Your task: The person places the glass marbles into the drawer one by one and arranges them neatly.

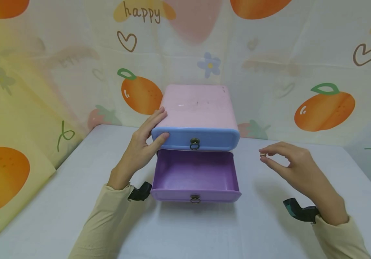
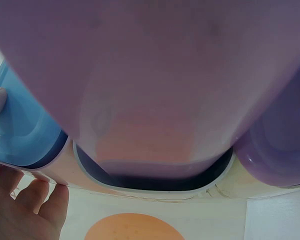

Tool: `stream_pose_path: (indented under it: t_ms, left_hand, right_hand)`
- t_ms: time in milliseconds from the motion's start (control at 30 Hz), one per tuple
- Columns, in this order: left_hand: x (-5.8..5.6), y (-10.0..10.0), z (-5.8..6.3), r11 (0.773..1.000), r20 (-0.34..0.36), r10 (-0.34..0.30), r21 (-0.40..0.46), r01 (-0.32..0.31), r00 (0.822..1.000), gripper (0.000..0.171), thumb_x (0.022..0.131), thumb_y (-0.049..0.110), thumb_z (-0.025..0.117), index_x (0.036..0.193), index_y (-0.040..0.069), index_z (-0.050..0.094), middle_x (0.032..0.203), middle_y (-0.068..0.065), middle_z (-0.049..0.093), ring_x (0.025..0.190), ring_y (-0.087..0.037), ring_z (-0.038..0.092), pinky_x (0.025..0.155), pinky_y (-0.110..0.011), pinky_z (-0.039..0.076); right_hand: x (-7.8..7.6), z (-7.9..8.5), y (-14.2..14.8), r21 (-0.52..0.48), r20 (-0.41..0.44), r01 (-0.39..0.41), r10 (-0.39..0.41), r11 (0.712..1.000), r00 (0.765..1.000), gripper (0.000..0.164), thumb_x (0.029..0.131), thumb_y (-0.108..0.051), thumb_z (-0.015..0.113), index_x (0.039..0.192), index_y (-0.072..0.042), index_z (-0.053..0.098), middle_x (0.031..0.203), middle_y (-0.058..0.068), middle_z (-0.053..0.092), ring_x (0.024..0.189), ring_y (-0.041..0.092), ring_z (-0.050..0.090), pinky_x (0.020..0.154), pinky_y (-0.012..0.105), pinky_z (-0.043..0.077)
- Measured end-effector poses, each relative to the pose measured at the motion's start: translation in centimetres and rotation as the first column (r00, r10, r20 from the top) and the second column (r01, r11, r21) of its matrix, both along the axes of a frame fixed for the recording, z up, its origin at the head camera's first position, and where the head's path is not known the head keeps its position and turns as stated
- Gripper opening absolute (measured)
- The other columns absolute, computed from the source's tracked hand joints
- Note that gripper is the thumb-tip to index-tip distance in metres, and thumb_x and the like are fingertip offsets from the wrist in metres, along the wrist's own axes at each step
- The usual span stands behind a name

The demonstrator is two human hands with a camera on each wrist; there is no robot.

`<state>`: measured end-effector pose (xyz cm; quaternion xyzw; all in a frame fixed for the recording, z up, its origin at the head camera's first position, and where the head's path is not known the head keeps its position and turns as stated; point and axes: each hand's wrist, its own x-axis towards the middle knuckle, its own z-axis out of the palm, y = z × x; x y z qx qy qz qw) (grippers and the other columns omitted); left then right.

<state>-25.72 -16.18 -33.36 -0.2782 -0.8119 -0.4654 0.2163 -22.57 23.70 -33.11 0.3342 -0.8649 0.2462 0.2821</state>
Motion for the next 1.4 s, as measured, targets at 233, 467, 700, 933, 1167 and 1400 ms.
stream_pose_path:
  t_ms: [233, 467, 700, 933, 1167, 1400]
  left_hand:
    - [0.0, 0.0, -0.1, 1.0, 0.002, 0.0, -0.003, 0.0, 1.0, 0.057, 0.096, 0.007, 0.062, 0.15, 0.015, 0.045, 0.162, 0.002, 0.034, 0.152, -0.013, 0.025, 0.118, -0.039, 0.035]
    - [0.0, 0.1, -0.1, 1.0, 0.005, 0.001, -0.001, -0.001, 1.0, 0.057, 0.096, 0.007, 0.062, 0.15, 0.015, 0.045, 0.161, 0.002, 0.034, 0.152, -0.014, 0.025, 0.119, -0.038, 0.034]
    - [0.0, 0.0, 0.0, 1.0, 0.002, 0.006, -0.005, -0.006, 1.0, 0.057, 0.096, 0.007, 0.063, 0.15, 0.015, 0.045, 0.161, 0.001, 0.034, 0.152, -0.015, 0.026, 0.118, -0.04, 0.035]
    - [0.0, 0.0, -0.1, 1.0, -0.003, 0.01, -0.007, -0.01, 1.0, 0.057, 0.096, 0.006, 0.063, 0.149, 0.014, 0.045, 0.161, 0.0, 0.035, 0.152, -0.017, 0.026, 0.118, -0.04, 0.035]
    - [0.0, 0.0, -0.1, 1.0, 0.001, 0.012, -0.006, -0.012, 1.0, 0.057, 0.096, 0.007, 0.063, 0.149, 0.014, 0.045, 0.161, 0.001, 0.035, 0.153, -0.022, 0.026, 0.118, -0.041, 0.035]
    - [0.0, 0.0, -0.1, 1.0, 0.003, 0.011, -0.007, -0.011, 1.0, 0.057, 0.096, 0.007, 0.063, 0.15, 0.015, 0.045, 0.161, 0.001, 0.034, 0.152, -0.016, 0.025, 0.118, -0.04, 0.034]
  right_hand:
    - [0.4, 0.2, -0.7, 0.004, -0.018, -0.062, 0.062, 0.998, 0.998, 0.037, 0.069, 0.006, 0.083, 0.102, -0.01, 0.076, 0.096, -0.003, 0.075, 0.091, 0.008, 0.065, 0.086, -0.001, 0.044]
    - [0.7, 0.1, -1.8, -0.034, -0.069, -0.132, 0.13, 0.991, 0.989, 0.044, 0.098, -0.048, 0.055, 0.103, -0.01, 0.077, 0.096, -0.001, 0.075, 0.093, 0.007, 0.065, 0.088, 0.001, 0.045]
    - [1.0, 0.0, -2.8, -0.004, -0.12, -0.137, 0.136, 0.991, 0.983, 0.05, 0.099, -0.051, 0.049, 0.101, -0.01, 0.077, 0.097, -0.001, 0.075, 0.091, 0.013, 0.067, 0.076, 0.008, 0.049]
    - [1.1, -0.3, -3.7, 0.007, -0.152, -0.16, 0.159, 0.987, 0.975, 0.048, 0.1, -0.047, 0.048, 0.101, -0.009, 0.077, 0.097, 0.0, 0.075, 0.09, 0.017, 0.068, 0.08, 0.013, 0.05]
    - [1.2, -0.4, -4.4, 0.043, -0.144, -0.167, 0.172, 0.985, 0.975, 0.02, 0.086, -0.021, 0.078, 0.102, -0.008, 0.076, 0.098, 0.0, 0.074, 0.091, 0.017, 0.068, 0.081, 0.015, 0.052]
    - [1.4, -0.9, -5.6, 0.045, -0.111, -0.193, 0.197, 0.98, 0.974, 0.043, 0.064, 0.006, 0.086, 0.103, -0.007, 0.075, 0.1, 0.0, 0.074, 0.092, 0.016, 0.069, 0.081, 0.014, 0.053]
